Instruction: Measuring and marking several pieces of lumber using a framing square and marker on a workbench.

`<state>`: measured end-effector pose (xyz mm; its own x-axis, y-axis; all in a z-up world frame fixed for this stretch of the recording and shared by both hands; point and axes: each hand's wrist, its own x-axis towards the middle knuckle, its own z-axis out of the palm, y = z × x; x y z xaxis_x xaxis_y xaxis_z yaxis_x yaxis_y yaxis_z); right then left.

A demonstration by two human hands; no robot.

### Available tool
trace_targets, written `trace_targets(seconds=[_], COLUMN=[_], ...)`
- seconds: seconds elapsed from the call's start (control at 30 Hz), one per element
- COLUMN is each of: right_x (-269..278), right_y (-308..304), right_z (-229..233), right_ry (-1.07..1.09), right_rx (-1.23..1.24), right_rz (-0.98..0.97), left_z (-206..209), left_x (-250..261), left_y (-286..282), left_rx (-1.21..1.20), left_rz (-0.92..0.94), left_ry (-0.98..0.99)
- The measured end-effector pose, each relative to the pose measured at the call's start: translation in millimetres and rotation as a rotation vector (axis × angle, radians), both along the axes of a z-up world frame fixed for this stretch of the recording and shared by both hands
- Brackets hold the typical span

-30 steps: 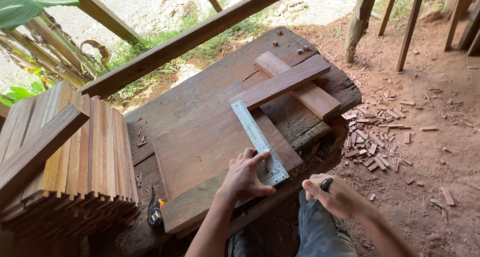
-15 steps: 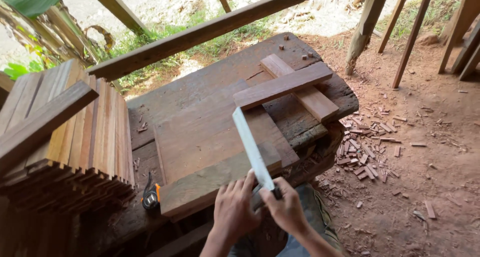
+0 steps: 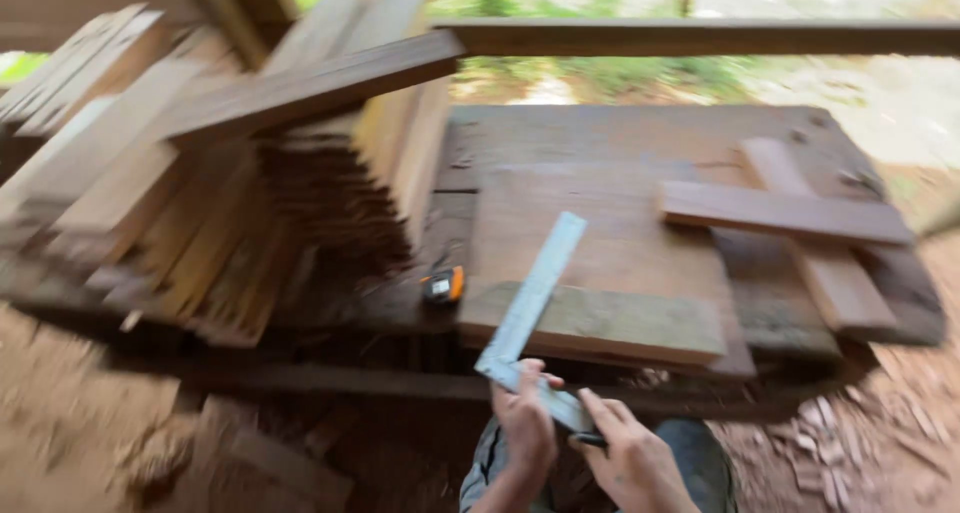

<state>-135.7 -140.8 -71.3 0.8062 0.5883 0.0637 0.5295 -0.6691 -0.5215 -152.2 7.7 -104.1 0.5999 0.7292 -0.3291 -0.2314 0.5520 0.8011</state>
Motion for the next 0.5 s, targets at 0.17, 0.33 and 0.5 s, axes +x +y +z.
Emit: trace_targets(seconds=[0.17, 0.33, 0.5], right_x=[20.4, 41.3, 68.2], right_y=[8.6, 24.0, 26.1], right_z=[12.0, 38.2, 38.8], right_ry=[-0.151, -0.475, -0.441], right_rx=[-0.198, -0.168, -0.274], right_rz=[-0.019, 0.053, 0.175], left_z=[21.2, 51.5, 88.3], left_x=[-30.9, -74.4, -49.8], left_y=[6.1, 31.4, 73.1], left_rx=[-0.026, 1.155, 1.752], left_rz=[-0.363, -0.681, -0.279], left_ry=[-0.152, -0.166, -0.032])
